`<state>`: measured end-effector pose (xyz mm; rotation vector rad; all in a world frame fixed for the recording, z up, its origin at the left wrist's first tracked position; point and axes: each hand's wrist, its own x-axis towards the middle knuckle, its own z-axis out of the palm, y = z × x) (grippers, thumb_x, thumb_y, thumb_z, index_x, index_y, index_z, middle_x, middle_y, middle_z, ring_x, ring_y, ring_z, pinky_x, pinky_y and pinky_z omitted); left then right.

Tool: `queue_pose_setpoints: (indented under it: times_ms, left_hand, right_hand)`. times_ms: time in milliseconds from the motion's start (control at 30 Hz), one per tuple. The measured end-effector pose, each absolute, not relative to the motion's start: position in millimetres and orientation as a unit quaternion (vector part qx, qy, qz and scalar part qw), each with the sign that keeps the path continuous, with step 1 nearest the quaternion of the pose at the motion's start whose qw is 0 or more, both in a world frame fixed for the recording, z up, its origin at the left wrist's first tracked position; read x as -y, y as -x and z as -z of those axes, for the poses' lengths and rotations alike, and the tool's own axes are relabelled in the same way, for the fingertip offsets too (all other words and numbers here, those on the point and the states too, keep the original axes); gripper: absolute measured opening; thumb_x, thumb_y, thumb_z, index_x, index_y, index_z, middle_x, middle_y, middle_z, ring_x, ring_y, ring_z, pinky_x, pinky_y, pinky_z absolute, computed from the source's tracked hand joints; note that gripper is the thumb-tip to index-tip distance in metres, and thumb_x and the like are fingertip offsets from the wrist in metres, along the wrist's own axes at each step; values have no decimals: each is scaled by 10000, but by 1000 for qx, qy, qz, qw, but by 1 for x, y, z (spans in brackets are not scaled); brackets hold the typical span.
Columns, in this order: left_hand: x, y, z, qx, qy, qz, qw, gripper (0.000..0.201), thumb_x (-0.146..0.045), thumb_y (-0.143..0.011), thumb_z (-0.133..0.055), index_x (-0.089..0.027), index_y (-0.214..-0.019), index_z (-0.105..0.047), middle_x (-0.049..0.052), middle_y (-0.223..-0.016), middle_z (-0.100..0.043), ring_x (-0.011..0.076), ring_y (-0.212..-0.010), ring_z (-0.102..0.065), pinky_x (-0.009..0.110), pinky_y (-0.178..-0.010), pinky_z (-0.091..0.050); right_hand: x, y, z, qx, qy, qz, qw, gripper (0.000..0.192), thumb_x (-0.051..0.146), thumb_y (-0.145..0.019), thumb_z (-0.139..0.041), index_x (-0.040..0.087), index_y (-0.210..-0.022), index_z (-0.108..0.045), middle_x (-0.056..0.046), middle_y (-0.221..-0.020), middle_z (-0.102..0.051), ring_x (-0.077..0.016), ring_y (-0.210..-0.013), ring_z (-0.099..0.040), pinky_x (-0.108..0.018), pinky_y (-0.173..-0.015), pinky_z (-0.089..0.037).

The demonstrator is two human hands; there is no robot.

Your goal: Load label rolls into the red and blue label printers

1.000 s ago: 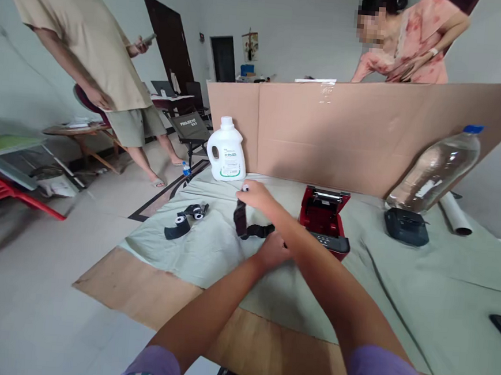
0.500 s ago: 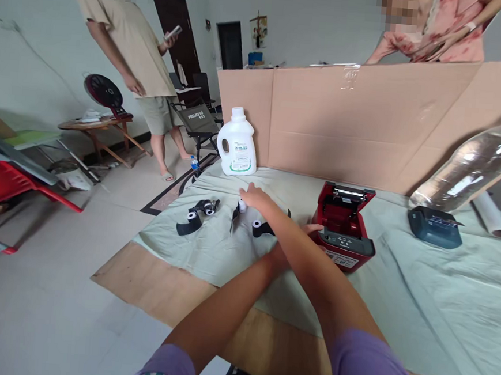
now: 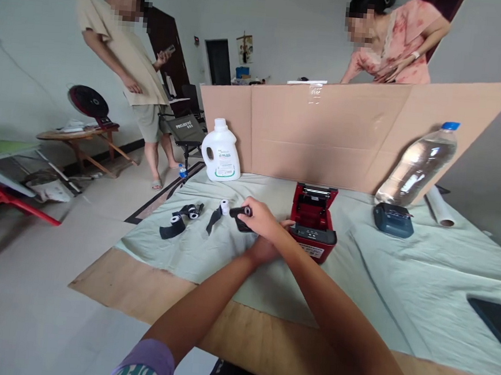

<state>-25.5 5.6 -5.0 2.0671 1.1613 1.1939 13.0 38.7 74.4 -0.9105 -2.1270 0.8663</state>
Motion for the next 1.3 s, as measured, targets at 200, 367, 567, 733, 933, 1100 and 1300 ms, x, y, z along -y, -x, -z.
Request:
queue_pose_setpoints:
  times_ms: [200,367,567,733,933,1100,1300]
  left_hand:
    - [-8,28,10,-435,-767,-406,240,468,-449,-913,-610,-173,-1290,-587,27,-838,-656,195,-780,-632,334,-790,-538]
    - [-5,27,14,-453,-756,-419,218,548,-434,-891,-639,-208,-1377,-529,23,-884,-666,186,-804,-641,323,-813,-540]
    - [-2,24,12,-445,-795,-402,95,556,-428,-893,-624,-226,-1401,-523,41,-969,-653,175,-833,-629,306,-817,-546]
    - [1,17,8,-403,-819,-405,-57,374,-310,-929,-552,-238,-1277,-670,47,-872,-574,180,-820,-588,291,-769,-527]
    - [8,6,5,-403,-797,-440,-90,326,-245,-946,-531,-261,-1205,-727,29,-824,-481,162,-791,-519,274,-725,-485]
    - [10,0,4,-385,-782,-484,-69,325,-200,-959,-498,-252,-1160,-749,19,-805,-442,148,-779,-502,258,-695,-472]
    - [11,-3,4,-380,-776,-499,-63,318,-196,-966,-501,-255,-1151,-753,14,-797,-441,142,-762,-495,256,-679,-463]
  right_hand:
    - [-39,-95,-110,603,331,-591,422,386,533,-765,-729,241,-931,-539,66,-653,-507,-106,-510,-461,-261,-514,-386]
    - [-57,-165,-112,717,441,-410,351,248,435,-813,-671,194,-859,-632,-6,-734,-647,-153,-659,-576,-284,-619,-436]
    - [-80,-196,-88,793,565,-159,164,201,261,-830,-642,183,-973,-760,-110,-992,-754,-284,-947,-671,-365,-820,-472]
    - [-83,-191,-74,781,586,-128,175,251,268,-858,-641,185,-1056,-772,-146,-1052,-752,-316,-1088,-634,-401,-930,-462]
    - [-77,-182,-77,762,619,-112,157,205,284,-809,-693,173,-956,-783,-180,-950,-749,-376,-1164,-566,-447,-886,-478]
    - [-79,-199,-94,727,638,-155,204,347,478,-867,-590,180,-862,-767,-140,-870,-746,-318,-938,-671,-390,-807,-478]
    - [-94,-207,-91,613,582,-186,500,533,518,-846,-551,143,-1216,-631,-147,-1151,-704,-272,-1049,-625,-385,-893,-481]
